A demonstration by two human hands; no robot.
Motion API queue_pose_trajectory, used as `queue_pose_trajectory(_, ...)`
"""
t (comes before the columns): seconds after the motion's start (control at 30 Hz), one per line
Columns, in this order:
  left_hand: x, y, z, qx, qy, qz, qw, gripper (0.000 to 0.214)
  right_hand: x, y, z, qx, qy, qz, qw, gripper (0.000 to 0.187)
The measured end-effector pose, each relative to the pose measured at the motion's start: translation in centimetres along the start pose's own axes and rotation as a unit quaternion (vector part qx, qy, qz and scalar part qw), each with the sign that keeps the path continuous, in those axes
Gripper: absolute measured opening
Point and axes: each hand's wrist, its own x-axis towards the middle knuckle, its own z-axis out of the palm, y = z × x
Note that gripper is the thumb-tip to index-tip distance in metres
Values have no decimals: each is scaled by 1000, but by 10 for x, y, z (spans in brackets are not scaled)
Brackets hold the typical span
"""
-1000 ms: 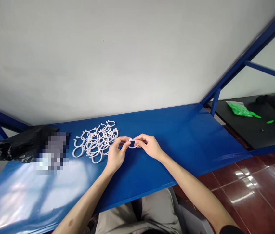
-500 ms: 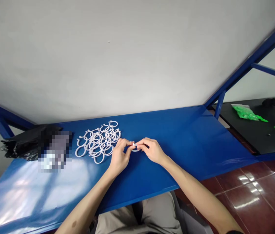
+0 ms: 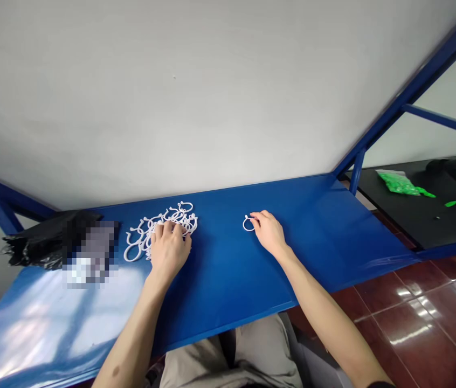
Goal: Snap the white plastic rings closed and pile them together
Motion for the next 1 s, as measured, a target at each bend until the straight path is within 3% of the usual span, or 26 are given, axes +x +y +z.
queue_pose_trajectory(0.13, 3, 3, -1, -26, 20, -13, 999, 18, 3, 5, -4, -11, 40, 10, 999, 24)
queue_pose_trajectory(0.27, 5, 15, -9, -105, 86, 13, 991, 15, -3, -12, -2, 75, 81, -68, 992, 23)
queue_pose_trajectory(0.37, 0, 32, -11, -158, 89, 108, 977, 11, -14, -33, 5, 202, 20, -135, 970, 23)
queue_pose_trajectory(0.47, -9, 49, -7, -180, 32, 206, 961, 14, -24, -47, 15, 272, -48, -162, 948, 26)
queue_pose_trajectory(0.53, -14, 56, -3, -192, -6, 231, 954, 16, -27, -50, 20, 274, -49, -157, 948, 23)
queue_pose_trajectory(0.6, -16, 60, -1, -216, -11, 222, 951, 12, -26, -50, 21, 268, -28, -143, 952, 20)
queue_pose_trajectory(0.77, -15, 56, -1, -284, 45, 111, 951, 11, -23, -47, 17, 270, -11, -132, 954, 21)
queue_pose_trajectory(1.0, -12, 51, 4, -356, -59, 75, 930, 13, -26, -48, 14, 255, -62, -168, 950, 25)
